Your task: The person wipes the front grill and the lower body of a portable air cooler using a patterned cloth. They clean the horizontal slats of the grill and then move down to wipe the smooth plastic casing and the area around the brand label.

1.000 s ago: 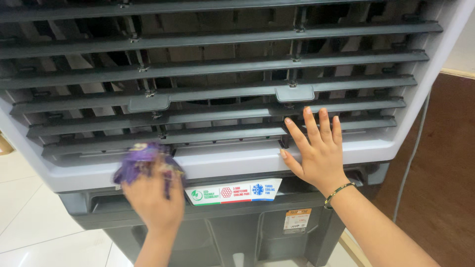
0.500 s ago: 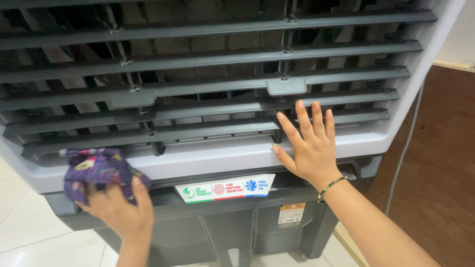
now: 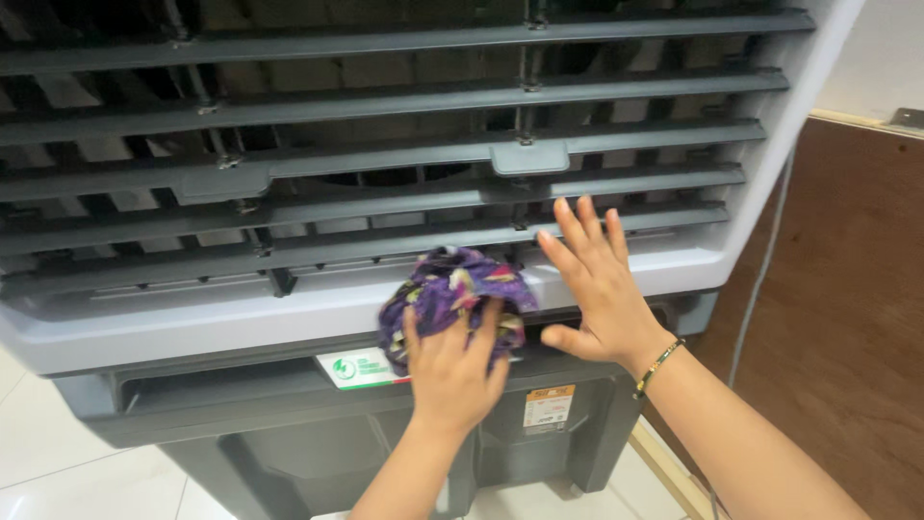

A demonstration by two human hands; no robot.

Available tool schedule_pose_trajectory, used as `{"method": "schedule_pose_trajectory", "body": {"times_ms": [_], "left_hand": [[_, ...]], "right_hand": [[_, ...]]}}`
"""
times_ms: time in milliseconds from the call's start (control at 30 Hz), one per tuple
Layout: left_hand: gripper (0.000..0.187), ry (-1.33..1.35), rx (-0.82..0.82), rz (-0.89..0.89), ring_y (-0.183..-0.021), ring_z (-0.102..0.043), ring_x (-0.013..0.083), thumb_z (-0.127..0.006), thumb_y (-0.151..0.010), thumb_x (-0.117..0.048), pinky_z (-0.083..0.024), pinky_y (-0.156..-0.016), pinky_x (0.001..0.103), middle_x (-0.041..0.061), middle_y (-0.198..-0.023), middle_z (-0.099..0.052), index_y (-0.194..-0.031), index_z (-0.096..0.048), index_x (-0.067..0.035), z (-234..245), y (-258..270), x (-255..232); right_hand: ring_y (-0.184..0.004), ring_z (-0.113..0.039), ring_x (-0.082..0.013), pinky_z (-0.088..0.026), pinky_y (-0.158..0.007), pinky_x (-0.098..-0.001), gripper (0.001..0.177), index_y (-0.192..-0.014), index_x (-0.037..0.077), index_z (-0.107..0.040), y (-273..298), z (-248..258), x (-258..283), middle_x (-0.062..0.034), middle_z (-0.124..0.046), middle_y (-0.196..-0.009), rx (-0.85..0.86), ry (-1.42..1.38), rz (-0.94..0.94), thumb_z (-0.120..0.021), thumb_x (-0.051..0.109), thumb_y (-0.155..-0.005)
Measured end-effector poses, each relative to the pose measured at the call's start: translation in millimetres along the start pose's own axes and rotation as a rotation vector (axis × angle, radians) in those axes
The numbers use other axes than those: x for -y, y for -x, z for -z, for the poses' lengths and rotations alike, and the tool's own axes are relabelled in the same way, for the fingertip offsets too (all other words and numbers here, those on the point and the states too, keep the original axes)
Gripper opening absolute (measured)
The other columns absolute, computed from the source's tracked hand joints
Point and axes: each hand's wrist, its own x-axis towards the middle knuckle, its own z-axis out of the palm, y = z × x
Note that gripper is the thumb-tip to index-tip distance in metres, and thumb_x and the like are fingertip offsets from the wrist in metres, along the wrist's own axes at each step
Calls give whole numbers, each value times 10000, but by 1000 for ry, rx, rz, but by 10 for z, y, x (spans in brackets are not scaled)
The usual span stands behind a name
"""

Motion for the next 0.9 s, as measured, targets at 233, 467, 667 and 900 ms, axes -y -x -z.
{"method": "schedule_pose_trajectory", "body": {"times_ms": [233, 467, 667, 900], "left_hand": [[749, 363, 122, -234, -1237, -571, 315, -849, -739, -227, -346, -1214, 578, 151, -1395, -556, -1422, -552, -151, -415, -392, -445], [760, 577, 208, -298, -1242, -611, 350, -823, -640, -216, -410, -1086, 530, 134, -1367, -588, -1356, -577, -146, -545, -940, -817], [617, 1118, 379, -46, -1247, -679, 324, -681, -832, -250, -524, -1134, 402, 126, -1329, -690, -1434, -578, -168, -589, -1279, -1016], [758, 1377, 520, 56, -1407, -544, 373, -670, -870, -344, -417, -1172, 415, 206, -1491, -561, -1537, -437, -69, -509, -1428, -919]], "right_hand": [[-1593, -132, -444, -92, -1296, -616, 1216, -1653, 152, -162, 589, 252, -305, -197, -164, -1710, 6, 23, 104, -717, 777, -771], [-1603, -57, -442, -104, -1299, -637, 1362, -1680, 244, -71, 958, 521, -494, -145, -34, -1731, -167, 205, 43, -763, 789, -641], [-1626, -21, -405, -109, -1332, -603, 1464, -1696, 301, 3, 889, 463, -424, -127, 13, -1754, -319, 125, -63, -861, 730, -595], [-1659, -158, -405, -197, -1328, -554, 1131, -1711, 267, -48, 693, 58, -491, -166, -109, -1764, -407, 163, -108, -822, 417, -899]]}}
